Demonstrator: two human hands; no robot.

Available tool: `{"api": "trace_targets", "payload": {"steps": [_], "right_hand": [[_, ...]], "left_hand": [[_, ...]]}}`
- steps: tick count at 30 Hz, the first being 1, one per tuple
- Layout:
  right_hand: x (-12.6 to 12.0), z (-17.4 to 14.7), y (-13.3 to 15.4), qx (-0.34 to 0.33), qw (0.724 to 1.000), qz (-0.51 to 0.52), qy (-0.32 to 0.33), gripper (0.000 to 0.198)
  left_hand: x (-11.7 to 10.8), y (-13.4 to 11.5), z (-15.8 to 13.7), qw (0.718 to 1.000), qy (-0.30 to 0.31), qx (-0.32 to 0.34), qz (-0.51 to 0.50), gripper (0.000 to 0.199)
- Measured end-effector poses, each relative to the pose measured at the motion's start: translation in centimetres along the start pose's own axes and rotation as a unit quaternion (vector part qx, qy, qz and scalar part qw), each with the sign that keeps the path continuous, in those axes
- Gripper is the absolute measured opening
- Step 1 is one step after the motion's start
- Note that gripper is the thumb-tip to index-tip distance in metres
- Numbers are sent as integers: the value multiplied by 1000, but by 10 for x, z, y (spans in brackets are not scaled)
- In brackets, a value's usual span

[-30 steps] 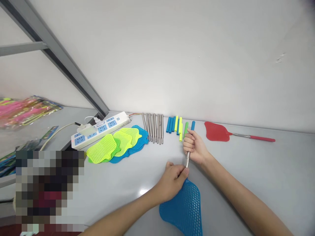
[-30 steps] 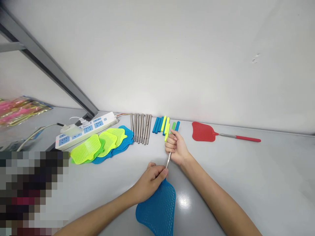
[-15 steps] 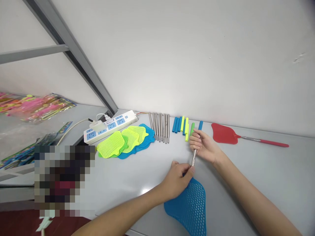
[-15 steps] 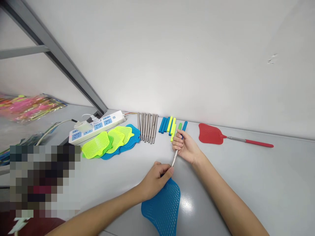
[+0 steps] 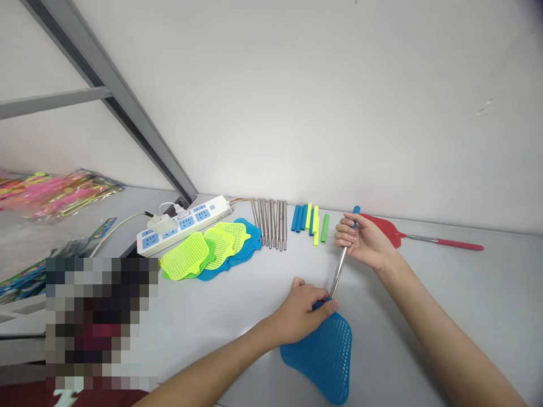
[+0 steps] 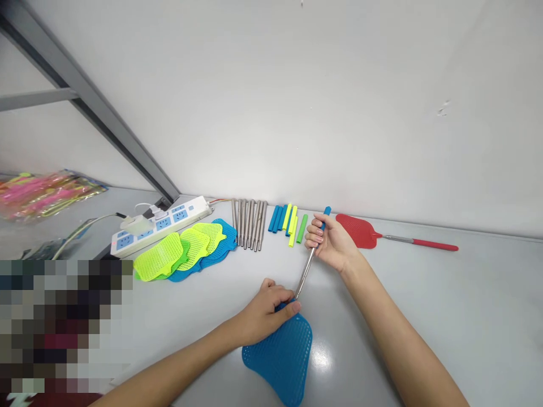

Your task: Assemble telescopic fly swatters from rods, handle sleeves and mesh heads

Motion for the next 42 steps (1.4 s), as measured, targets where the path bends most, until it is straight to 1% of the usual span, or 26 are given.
{"api": "trace_targets", "payload": {"steps": [5,11,19,26,33,42], "right_hand": [[-3,6,-11,-29,999,22,1,29],[-11,11,-20,-45,998,34,-22,32],[-13,13,-26,-58,998,34,-8,32],[-17,16,-36,-28,997,68,5,32],[-17,18,-41,-16,996,82,10,32],[-17,19,-44,-1,995,95,22,31]], "left_hand": [[2,3,2,1000,5,15,23,36],[4,4,2,999,12,29,34,34],[6,3,0,998,-1,22,55,32],[6,2,1,999,-9,15,45,35],[8,4,0,999,-12,22,39,35],[9,5,1,999,-21,13,30,35]]}}
Point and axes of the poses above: each hand's wrist, its own z-axis towards the middle knuckle, its own x-axis out of the palm, y = z × x, the point moved 1 cm from there along z, towards the middle knuckle, and after that the axes turned 9 degrees about y, right-handed, at the moved point
